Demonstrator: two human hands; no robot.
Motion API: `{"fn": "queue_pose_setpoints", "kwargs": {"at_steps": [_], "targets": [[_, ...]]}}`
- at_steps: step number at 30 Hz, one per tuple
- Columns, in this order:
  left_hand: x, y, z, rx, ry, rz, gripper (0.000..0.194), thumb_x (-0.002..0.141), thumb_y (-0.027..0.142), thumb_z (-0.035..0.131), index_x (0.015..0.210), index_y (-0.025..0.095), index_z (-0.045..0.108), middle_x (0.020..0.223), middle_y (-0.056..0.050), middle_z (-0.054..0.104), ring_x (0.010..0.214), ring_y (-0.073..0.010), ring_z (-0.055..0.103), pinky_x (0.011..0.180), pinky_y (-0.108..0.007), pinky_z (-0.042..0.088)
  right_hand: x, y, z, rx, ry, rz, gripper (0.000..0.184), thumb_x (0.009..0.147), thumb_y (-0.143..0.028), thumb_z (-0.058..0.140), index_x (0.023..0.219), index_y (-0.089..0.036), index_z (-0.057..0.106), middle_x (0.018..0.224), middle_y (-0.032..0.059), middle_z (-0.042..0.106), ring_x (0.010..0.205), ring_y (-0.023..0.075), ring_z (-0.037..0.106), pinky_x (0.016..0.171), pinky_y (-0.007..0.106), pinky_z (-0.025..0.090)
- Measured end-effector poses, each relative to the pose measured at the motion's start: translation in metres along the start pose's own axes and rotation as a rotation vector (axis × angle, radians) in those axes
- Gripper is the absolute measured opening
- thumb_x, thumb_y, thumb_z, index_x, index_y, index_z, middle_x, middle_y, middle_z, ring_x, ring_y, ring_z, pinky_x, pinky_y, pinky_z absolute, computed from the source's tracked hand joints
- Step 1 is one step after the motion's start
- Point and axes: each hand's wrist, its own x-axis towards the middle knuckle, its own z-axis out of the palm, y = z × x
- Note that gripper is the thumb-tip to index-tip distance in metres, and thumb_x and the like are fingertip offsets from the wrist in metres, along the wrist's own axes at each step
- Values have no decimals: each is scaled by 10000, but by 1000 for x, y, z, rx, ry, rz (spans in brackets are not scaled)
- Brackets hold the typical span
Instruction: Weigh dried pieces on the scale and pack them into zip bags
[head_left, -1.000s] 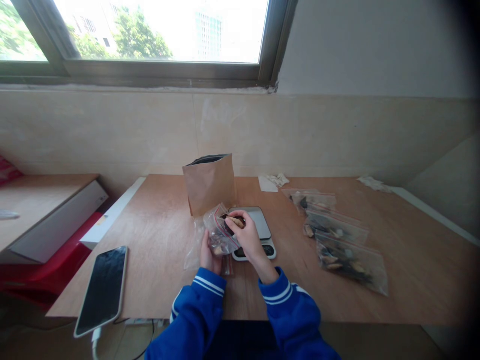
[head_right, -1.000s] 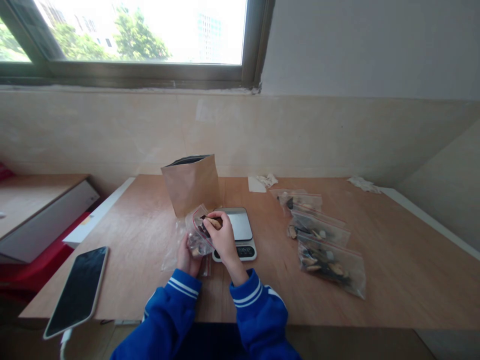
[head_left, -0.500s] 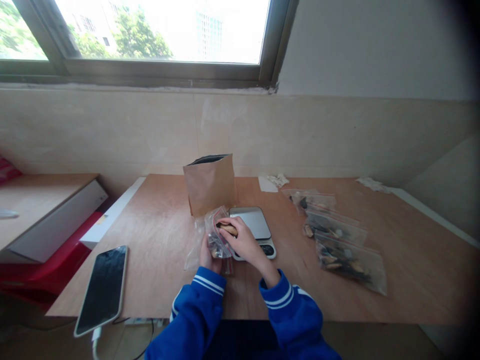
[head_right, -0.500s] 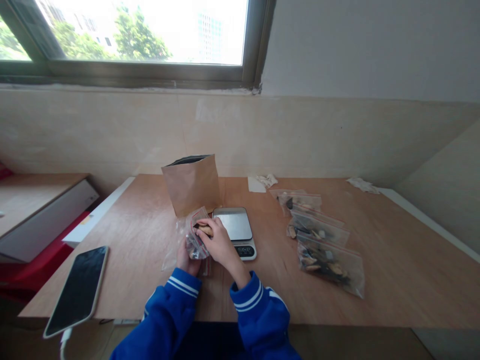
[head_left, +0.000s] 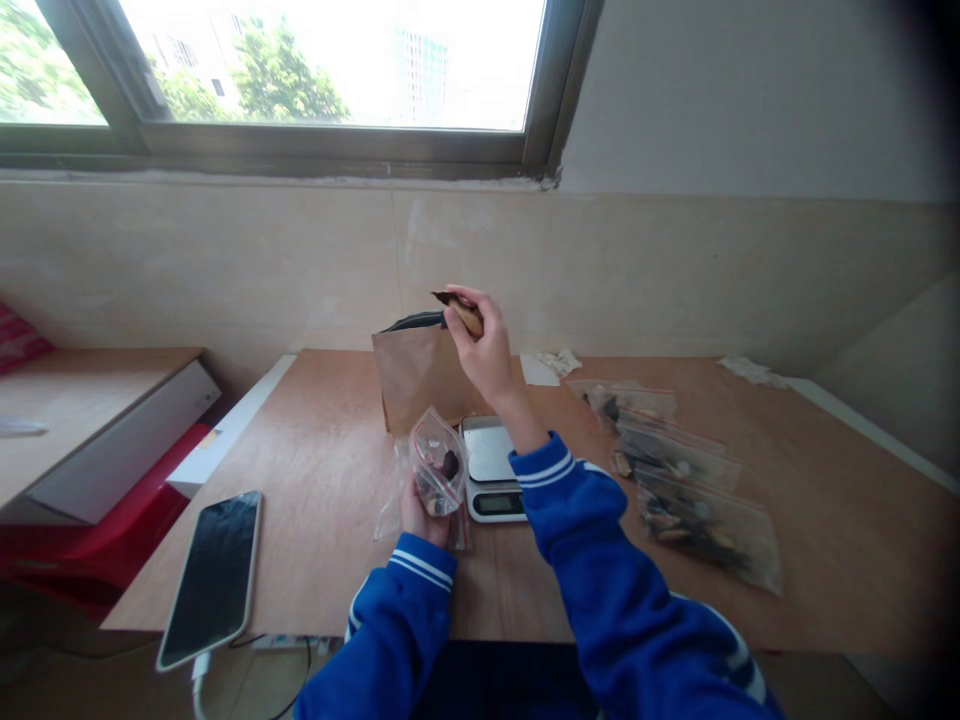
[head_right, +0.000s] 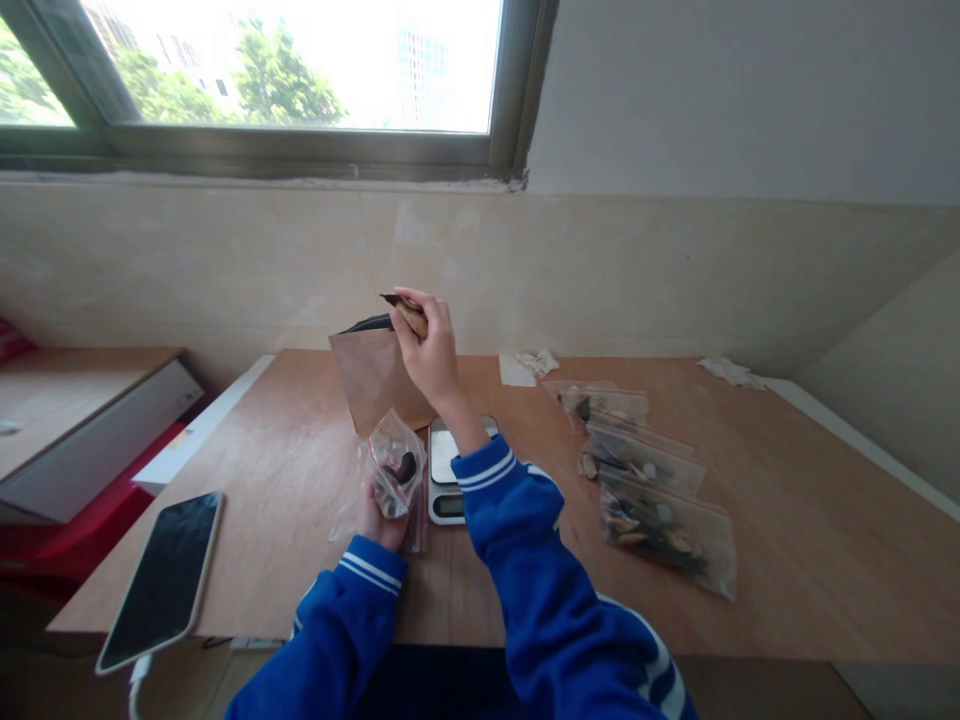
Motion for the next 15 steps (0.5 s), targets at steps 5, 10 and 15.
{"fn": "queue_pose_setpoints", "kwargs": {"at_steps": [5,10,15], "targets": [[-3,1,3,-42,59,-40,192,874,258,464,866,192,644,805,-46,731,800,-197,692,787,-335,556,28,31,30,-176,-299,-168,223,905,-236,512,1112,-191,580,1073,81,521,1020,173,573,974,322,445],[-3,1,4,-23,57,-37,204,879,263,459,845,195,648,776,-41,730,774,-193,695,759,-326,560,21,42,35,-298,-345,-155,238,898,-229,487,1107,-170,584,1044,74,509,984,175,580,930,297,448],[0,0,0,-19,49,-30,204,878,256,462,833,195,651,789,-41,737,758,-191,697,742,-331,558,24,29,26,-355,-416,-109,225,877,-255,481,1039,-182,619,986,59,541,874,177,599,832,279,459]]}}
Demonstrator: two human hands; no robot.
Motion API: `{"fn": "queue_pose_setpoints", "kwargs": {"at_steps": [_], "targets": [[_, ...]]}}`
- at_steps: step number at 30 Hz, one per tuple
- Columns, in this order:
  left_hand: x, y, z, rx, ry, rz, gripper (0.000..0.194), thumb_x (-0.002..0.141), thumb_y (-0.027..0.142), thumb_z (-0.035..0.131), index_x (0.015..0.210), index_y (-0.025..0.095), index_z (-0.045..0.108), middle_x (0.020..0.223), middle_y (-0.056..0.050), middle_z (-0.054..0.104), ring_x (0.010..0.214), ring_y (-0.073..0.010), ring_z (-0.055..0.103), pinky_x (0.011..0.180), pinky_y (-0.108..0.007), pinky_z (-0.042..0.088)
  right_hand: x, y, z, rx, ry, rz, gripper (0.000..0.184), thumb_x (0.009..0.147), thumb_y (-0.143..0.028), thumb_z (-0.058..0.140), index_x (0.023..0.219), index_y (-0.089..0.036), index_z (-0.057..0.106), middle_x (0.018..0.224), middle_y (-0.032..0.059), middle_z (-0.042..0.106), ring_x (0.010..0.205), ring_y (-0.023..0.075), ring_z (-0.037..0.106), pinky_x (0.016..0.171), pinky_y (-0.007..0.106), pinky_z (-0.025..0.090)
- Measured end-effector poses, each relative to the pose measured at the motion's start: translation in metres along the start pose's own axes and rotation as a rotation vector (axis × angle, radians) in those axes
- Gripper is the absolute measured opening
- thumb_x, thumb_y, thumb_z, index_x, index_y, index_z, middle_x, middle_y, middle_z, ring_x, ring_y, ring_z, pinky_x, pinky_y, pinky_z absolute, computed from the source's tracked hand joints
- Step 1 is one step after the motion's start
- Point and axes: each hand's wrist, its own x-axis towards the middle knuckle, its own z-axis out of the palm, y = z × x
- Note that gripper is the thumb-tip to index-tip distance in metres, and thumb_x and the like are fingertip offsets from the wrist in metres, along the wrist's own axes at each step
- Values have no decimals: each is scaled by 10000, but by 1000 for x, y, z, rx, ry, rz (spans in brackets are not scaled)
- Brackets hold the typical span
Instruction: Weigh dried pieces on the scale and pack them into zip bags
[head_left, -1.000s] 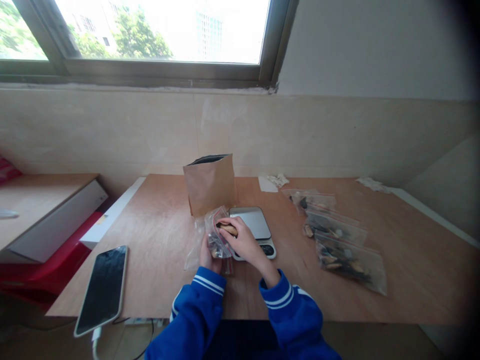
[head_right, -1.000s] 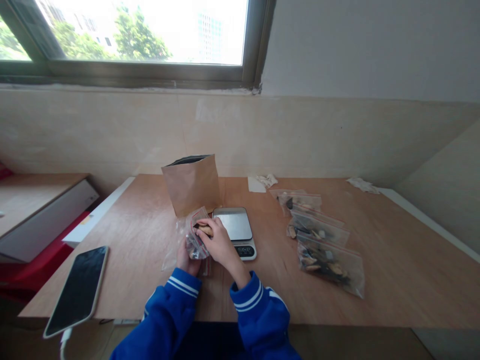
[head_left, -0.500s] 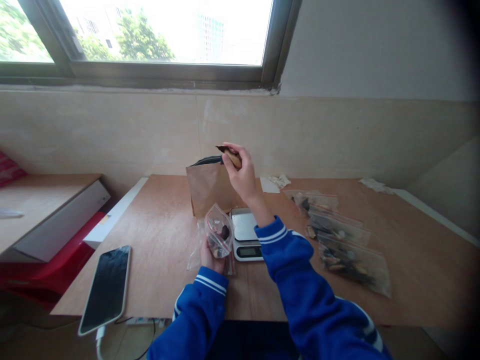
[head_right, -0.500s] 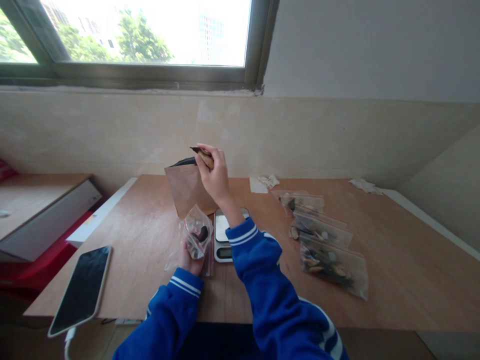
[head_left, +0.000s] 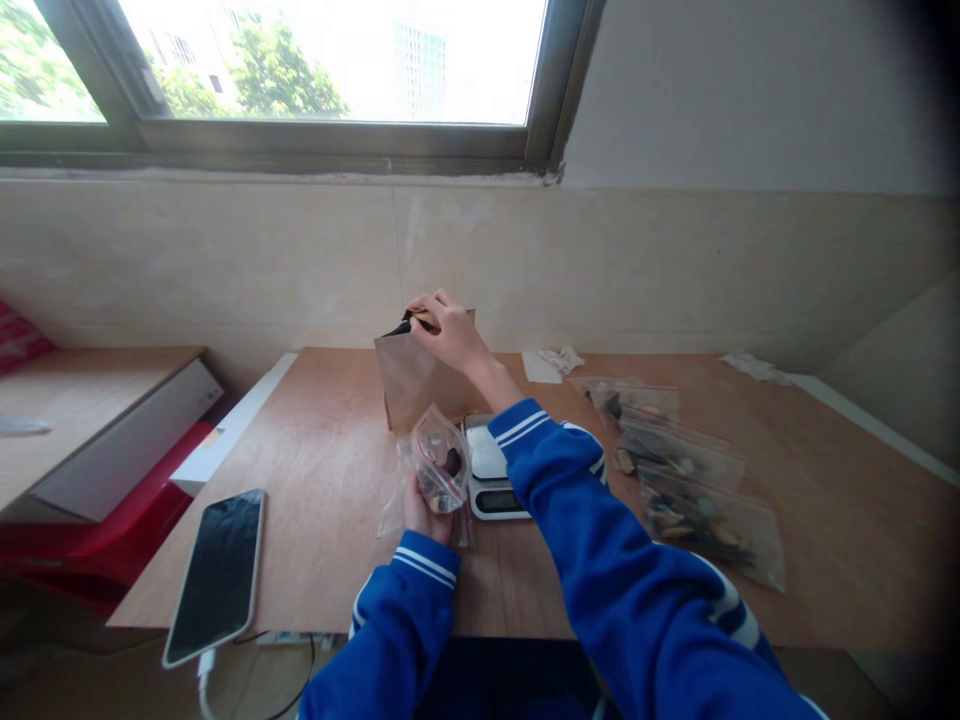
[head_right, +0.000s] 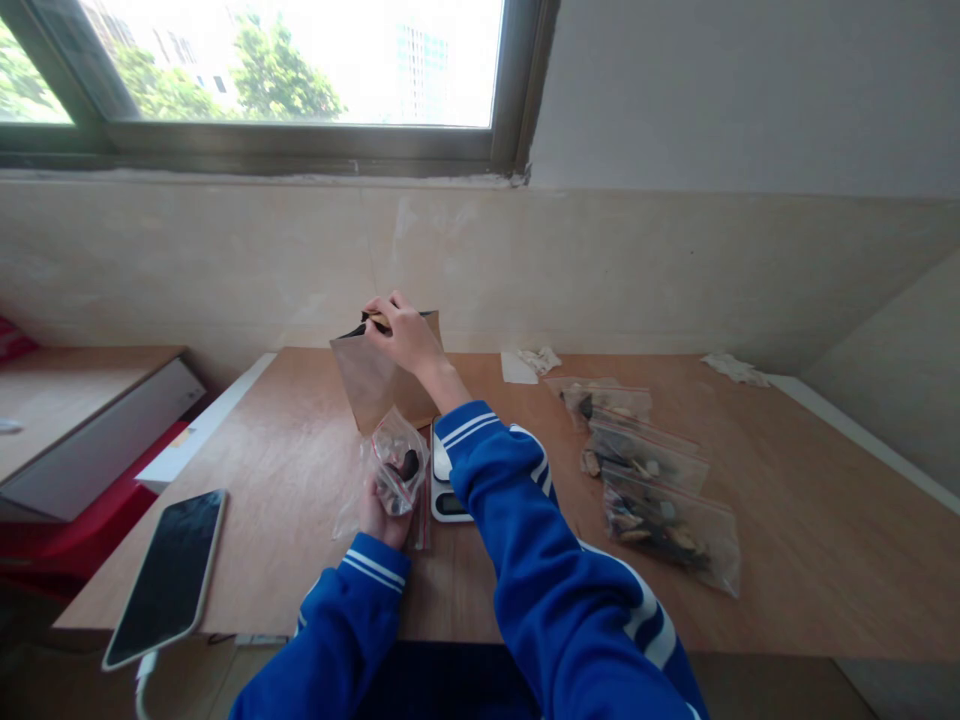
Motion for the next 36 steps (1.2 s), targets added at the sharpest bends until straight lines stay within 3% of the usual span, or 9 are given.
{"fn": "queue_pose_setpoints", "kwargs": {"at_steps": [8,13,17,21,25,28,32,36], "targets": [[2,1,-2,24,35,24,184,869,251,477,803,197,640,726,-46,731,693,-189,695,705,-322,556,3,-6,-12,94,-81,-31,184,847,-289,513,935,-187,637,944,33,648,859,171,601,804,267,441],[1,1,0,39,36,9,199,872,283,464,855,201,645,797,-63,743,868,-236,700,841,-393,537,1,-8,-17,173,-43,11,226,859,-328,494,916,-179,654,869,11,677,828,143,620,749,227,439],[2,1,-1,89,41,21,203,870,298,468,869,195,643,852,-77,743,980,-244,675,890,-390,520,5,-13,-22,34,-119,86,194,828,-333,534,857,-193,666,841,6,695,796,154,621,715,234,430],[3,1,-3,88,50,42,189,871,297,478,804,202,627,763,-55,733,881,-220,696,851,-363,533,7,-20,-23,-140,-183,187,236,854,-410,526,896,-205,635,772,26,682,734,184,620,664,260,428],[3,2,-3,51,14,16,186,879,267,474,829,204,642,761,-42,738,791,-200,705,808,-349,544,4,-21,-16,-242,-116,253,321,866,-478,536,1000,-188,550,798,58,666,761,230,625,688,317,448],[2,2,-3,17,-8,-5,192,876,265,477,842,198,653,779,-57,742,837,-220,703,828,-364,535,1,-19,-10,-222,-59,257,324,895,-486,491,1019,-188,512,865,67,644,792,229,613,723,345,460],[0,2,-3,15,4,-16,188,861,286,500,888,187,657,800,-72,738,920,-238,685,907,-395,497,-3,-18,-8,-192,32,126,213,932,-376,438,929,-185,533,962,96,596,952,241,554,843,375,442],[-1,1,1,2,41,4,203,870,292,487,841,179,653,727,-61,717,806,-205,691,880,-375,506,-19,-29,-19,-30,163,85,141,914,-230,406,906,-189,541,970,82,578,971,214,533,886,349,428]]}}
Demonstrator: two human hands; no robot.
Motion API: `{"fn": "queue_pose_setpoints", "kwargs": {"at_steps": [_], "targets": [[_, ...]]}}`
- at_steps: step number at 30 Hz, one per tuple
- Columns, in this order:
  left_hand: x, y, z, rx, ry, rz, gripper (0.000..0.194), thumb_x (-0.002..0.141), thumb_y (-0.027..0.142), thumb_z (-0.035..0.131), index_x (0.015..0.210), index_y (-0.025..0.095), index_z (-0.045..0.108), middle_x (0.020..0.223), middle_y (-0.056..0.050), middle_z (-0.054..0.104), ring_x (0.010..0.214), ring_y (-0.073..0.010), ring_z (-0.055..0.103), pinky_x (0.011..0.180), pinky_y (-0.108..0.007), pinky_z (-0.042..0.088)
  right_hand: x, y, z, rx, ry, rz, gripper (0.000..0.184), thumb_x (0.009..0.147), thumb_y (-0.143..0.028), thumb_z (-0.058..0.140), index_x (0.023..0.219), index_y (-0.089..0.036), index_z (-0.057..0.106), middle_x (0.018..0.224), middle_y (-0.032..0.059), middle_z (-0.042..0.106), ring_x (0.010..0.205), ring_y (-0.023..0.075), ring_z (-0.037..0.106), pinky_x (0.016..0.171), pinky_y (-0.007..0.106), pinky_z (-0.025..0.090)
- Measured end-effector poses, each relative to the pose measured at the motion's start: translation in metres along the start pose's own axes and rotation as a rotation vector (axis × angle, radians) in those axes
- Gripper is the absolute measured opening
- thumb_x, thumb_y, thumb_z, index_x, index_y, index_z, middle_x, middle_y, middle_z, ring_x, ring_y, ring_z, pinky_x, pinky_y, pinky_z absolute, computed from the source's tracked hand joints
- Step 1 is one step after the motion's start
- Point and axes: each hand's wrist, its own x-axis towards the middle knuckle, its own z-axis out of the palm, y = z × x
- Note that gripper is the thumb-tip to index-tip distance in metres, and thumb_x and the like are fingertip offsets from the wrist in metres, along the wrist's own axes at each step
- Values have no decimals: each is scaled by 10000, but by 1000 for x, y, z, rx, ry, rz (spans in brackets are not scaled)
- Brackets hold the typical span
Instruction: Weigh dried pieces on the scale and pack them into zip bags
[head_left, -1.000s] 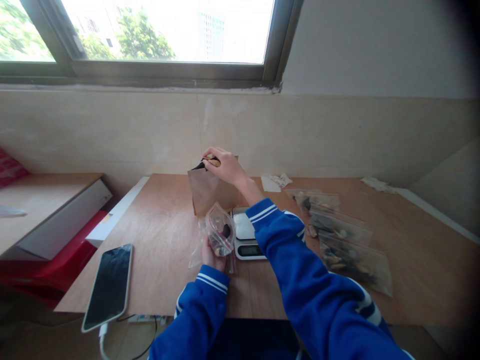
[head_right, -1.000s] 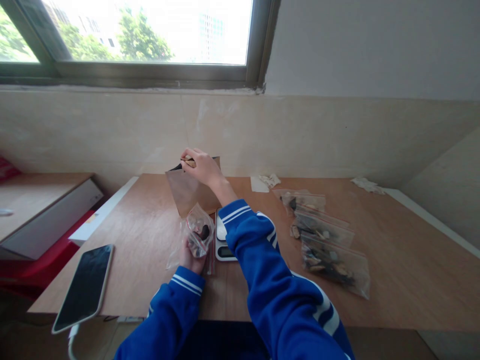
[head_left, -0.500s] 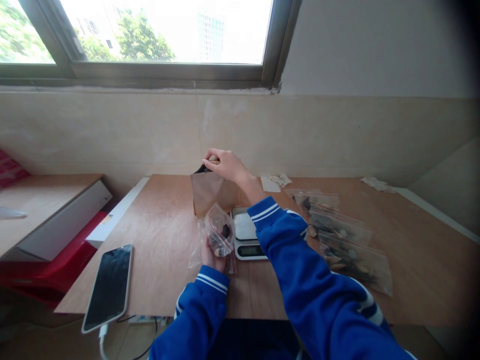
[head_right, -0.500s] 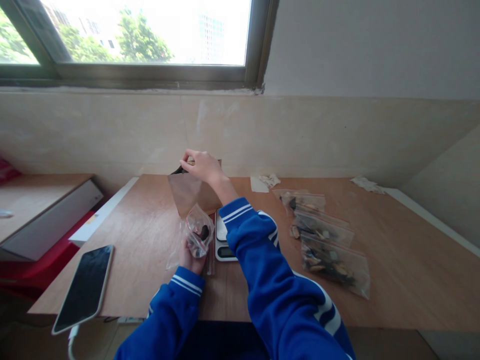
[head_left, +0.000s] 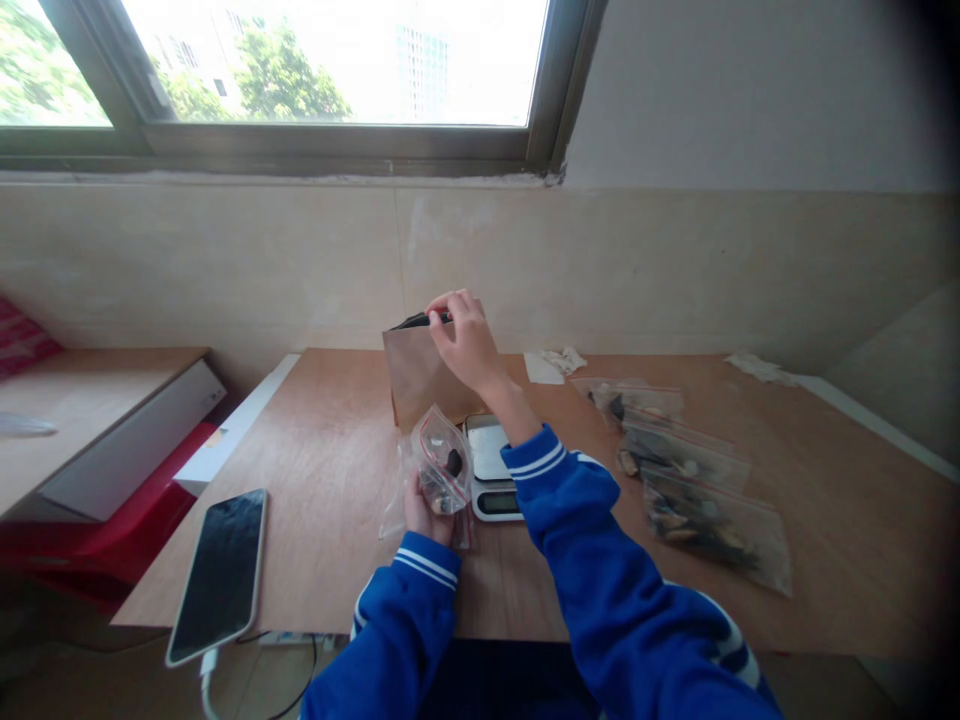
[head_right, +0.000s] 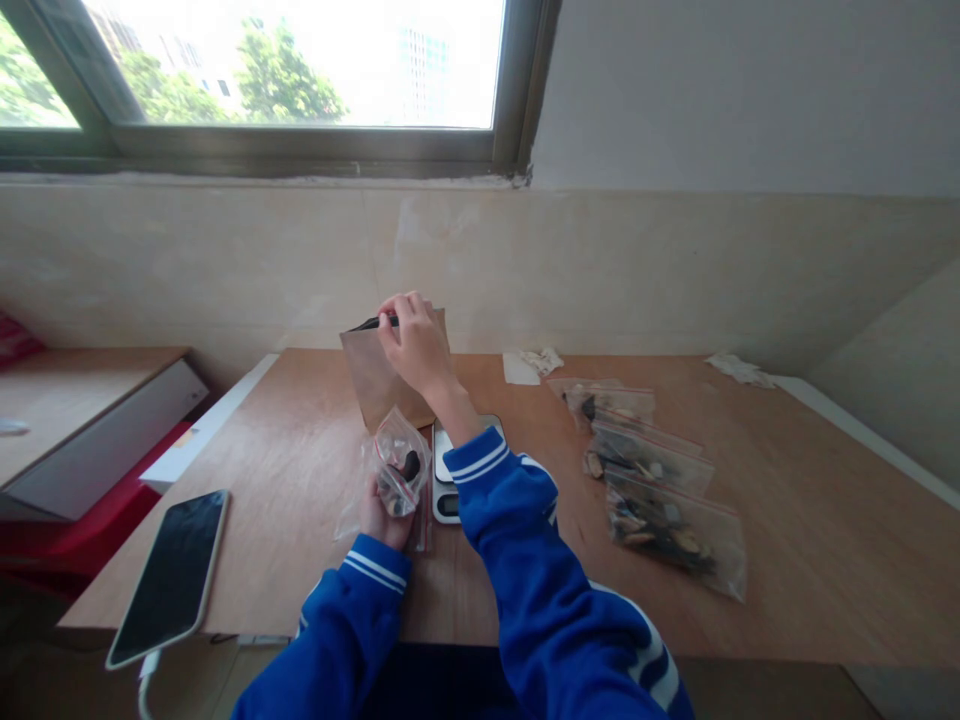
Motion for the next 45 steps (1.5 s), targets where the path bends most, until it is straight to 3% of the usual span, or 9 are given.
{"fn": "queue_pose_setpoints", "kwargs": {"at_steps": [2,5,8,12,18,24,32,38,45], "targets": [[-2,0,3,-9,10,15,235,886,284,459,791,183,648,663,-46,698,719,-179,684,816,-337,527,-14,-8,-13,169,-87,76,182,904,-179,351,926,-191,531,885,41,583,839,167,562,778,294,458],[-9,2,9,-30,-31,22,264,889,316,460,788,174,658,653,-44,694,646,-166,669,732,-305,541,-41,-16,-33,324,-446,159,206,853,-125,356,864,-188,552,790,-1,597,726,131,572,675,249,450],[-17,6,13,-53,-126,7,308,878,356,456,860,143,678,752,-72,718,721,-192,682,754,-322,543,-69,-14,-42,282,-748,206,212,804,-77,391,797,-182,575,825,9,638,766,135,592,696,249,447],[-21,8,11,-48,-207,-18,338,823,243,404,983,116,674,940,-101,726,946,-238,664,889,-374,504,-99,3,-37,178,-890,210,168,785,-72,461,833,-183,577,853,30,633,788,157,590,704,258,458],[-15,6,3,14,-256,-17,414,701,126,441,1057,138,653,952,-97,720,974,-240,654,907,-376,490,-118,19,-38,277,-880,198,124,801,-223,607,919,-188,595,934,32,623,830,173,591,742,277,486],[-19,6,7,87,-297,35,397,779,76,453,1121,156,638,979,-67,722,901,-216,675,874,-314,499,-131,24,-37,371,-835,207,322,812,-362,640,1089,-206,587,1043,45,618,936,200,586,812,308,494],[-14,4,9,78,-193,59,257,855,162,530,1074,129,661,1046,-97,708,1003,-195,661,938,-290,490,-150,22,-16,388,-657,370,324,881,-328,544,1184,-214,542,1163,71,632,1072,230,597,950,365,454],[-16,4,13,-34,-185,58,272,877,172,508,1104,112,644,1123,-115,687,1145,-180,597,995,-263,463,-153,36,-6,242,-481,506,256,886,-284,509,1124,-216,577,1058,91,677,1015,248,628,896,382,477],[-14,1,12,-15,-116,82,189,871,111,513,979,142,665,1044,-76,710,1067,-145,635,970,-236,468,-151,35,-10,296,-413,522,274,875,-245,460,1122,-215,574,996,77,681,909,216,653,848,375,504]]}}
